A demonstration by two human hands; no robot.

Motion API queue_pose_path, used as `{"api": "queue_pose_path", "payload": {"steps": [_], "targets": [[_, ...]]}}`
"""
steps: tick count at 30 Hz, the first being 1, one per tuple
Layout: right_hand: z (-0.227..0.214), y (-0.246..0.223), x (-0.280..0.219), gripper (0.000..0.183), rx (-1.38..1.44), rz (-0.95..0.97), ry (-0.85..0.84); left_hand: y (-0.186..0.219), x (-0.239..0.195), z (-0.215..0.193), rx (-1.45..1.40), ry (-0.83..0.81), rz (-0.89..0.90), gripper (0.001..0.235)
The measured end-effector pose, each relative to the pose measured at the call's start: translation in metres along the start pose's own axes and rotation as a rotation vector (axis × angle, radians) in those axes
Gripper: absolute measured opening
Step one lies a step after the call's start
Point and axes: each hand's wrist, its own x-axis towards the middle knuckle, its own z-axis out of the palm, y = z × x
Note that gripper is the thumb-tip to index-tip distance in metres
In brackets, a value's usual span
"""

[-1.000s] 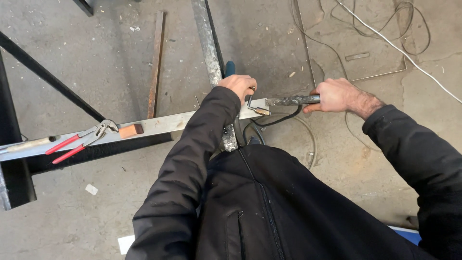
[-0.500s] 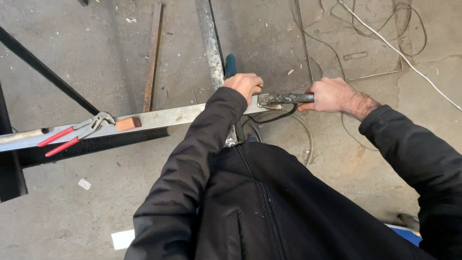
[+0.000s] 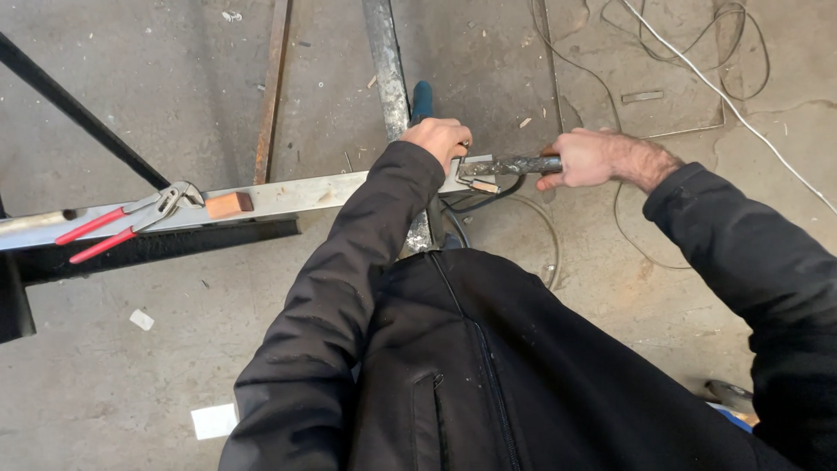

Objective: Grinding a small metal component and welding it onto a frame in a workshop.

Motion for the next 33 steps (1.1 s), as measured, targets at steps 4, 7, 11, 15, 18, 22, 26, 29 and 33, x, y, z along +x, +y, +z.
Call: {"api": "queue_pose_path", "payload": {"steps": [4,7,11,15,18,22,26,29,33], "targets": [[0.003,0.000,0.004,0.060,0.038,-0.036,0.003,0.001,-0.006,-0.003,0.044,0.035,0.007,0.017],[-0.002,0.000,0.004,0.055,-0.013,-0.034,0.059,0.001,-0.003,0.002,0.056,0.080,0.022,0.022],[-0.002,0.000,0.012,0.049,-0.076,-0.040,0.107,-0.008,-0.001,0.012,0.014,0.122,0.075,0.022],[0.001,0.005,0.014,0.055,0.045,-0.089,0.014,-0.009,-0.001,0.015,0.038,0.142,0.103,0.022],[-0.005,0.001,0.008,0.056,0.055,-0.090,0.020,-0.013,0.000,0.017,0.038,0.159,0.182,0.022],[-0.003,0.006,0.011,0.055,0.089,-0.104,0.023,-0.014,-0.005,0.015,0.065,0.157,0.201,0.019],[-0.008,0.009,0.003,0.066,0.151,-0.126,0.002,0.021,-0.030,-0.028,0.024,0.304,0.155,0.031],[-0.007,0.016,-0.004,0.078,0.182,-0.123,0.019,0.019,-0.033,-0.036,-0.038,0.367,-0.029,0.068],[-0.013,0.013,-0.028,0.088,0.196,-0.089,0.121,0.002,-0.006,-0.011,0.019,0.682,-0.248,0.044]]}}
